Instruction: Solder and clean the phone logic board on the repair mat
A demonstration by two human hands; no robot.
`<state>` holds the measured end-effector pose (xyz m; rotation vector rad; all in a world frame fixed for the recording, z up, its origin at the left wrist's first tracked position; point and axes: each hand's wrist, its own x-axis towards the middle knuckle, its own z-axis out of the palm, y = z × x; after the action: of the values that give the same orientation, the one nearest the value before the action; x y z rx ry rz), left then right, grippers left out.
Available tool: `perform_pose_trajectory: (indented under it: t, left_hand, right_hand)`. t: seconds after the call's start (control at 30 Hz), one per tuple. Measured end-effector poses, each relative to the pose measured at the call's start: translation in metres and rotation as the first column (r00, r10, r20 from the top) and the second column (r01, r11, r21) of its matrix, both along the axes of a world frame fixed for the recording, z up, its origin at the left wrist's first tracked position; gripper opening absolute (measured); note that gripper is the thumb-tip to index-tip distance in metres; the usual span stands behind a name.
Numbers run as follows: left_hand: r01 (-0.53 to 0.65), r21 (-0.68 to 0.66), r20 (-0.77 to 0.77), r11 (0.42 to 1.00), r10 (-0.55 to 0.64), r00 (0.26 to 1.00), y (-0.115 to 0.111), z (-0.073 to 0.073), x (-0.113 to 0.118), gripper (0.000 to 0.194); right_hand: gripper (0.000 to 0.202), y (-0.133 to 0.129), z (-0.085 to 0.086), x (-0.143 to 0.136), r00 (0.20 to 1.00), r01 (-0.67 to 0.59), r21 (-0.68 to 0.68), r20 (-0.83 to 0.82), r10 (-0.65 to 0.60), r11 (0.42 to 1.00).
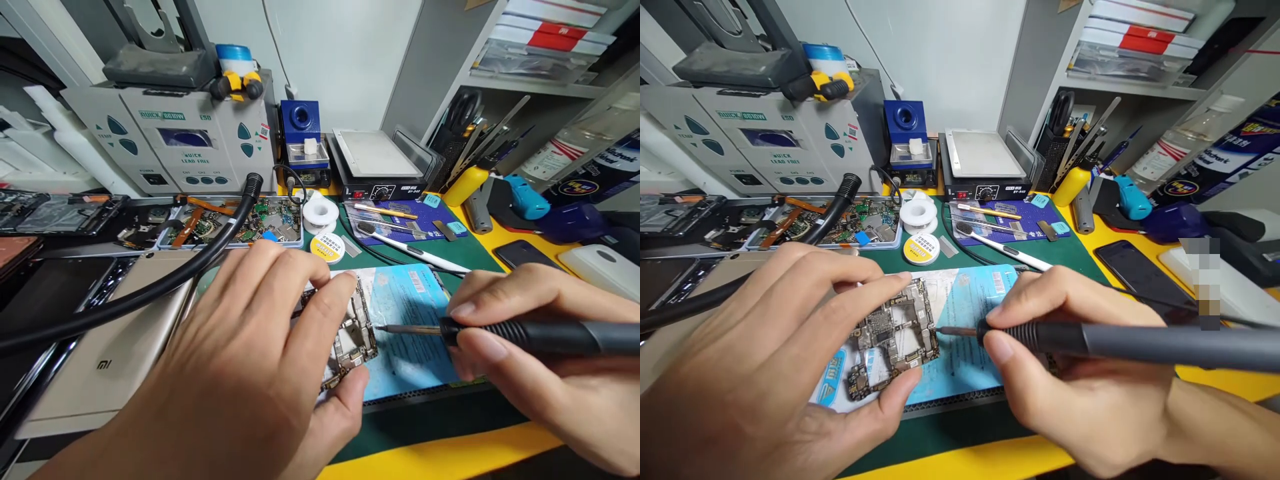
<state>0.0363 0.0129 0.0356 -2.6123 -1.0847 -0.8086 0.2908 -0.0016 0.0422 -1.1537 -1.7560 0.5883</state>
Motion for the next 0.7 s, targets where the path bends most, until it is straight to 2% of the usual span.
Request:
perform_pose_trajectory:
  t: [0.17,0.37,0.7]
  left_hand:
    - [-0.034,0.040,-0.016,0.999,0.034,0.999,0.0007,0.0009,0.0033,0.040]
    - [-0.036,0.042,-0.019,0.998,0.037,0.999,-0.0018,-0.0020,0.0021,0.045]
    - [-0.042,0.058,-0.026,0.997,0.043,0.999,0.0007,0.0011,0.0017,0.042]
  right_hand:
    - [0.029,-0.0043,-0.0042,0.0067,0.990,-0.122,-0.033,0.072,0.124,0.992]
    - [0.025,-0.0052,-0.0034,0.0071,0.990,-0.111,-0.032,0.089,0.114,0.993]
    - [0.027,-0.0054,-0.0039,0.0090,0.986,-0.109,-0.026,0.121,0.111,0.994]
